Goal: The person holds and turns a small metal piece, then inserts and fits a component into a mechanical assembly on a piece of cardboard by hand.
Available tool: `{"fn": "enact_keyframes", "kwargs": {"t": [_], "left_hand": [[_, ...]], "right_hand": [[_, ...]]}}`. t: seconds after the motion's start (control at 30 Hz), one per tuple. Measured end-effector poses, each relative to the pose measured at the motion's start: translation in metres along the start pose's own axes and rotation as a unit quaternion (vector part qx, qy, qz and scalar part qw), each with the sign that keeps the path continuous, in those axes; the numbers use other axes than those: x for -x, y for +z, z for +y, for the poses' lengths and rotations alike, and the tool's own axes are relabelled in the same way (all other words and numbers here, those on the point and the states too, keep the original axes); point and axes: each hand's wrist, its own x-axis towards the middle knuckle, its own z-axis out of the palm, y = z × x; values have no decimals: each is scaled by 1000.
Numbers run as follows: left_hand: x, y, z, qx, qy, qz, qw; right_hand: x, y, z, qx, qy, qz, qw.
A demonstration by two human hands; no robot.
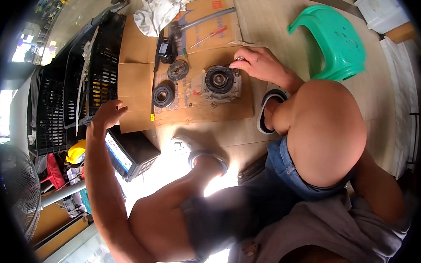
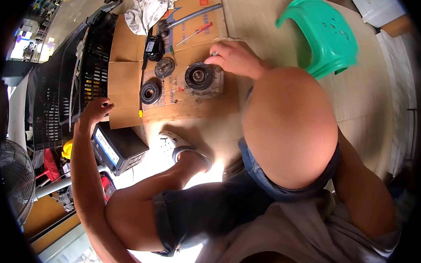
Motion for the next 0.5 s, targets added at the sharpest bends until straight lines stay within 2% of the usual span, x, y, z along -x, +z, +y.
{"fn": "enact_keyframes", "kwargs": {"t": [0.3,0.5], "left_hand": [[12,-7,11,-5,1,3,1000],[11,-3,4,-5,5,15,1000]], "right_hand": [[6,3,-4,168,-71,40,982],[6,6,-4,163,-83,66,981]]}}
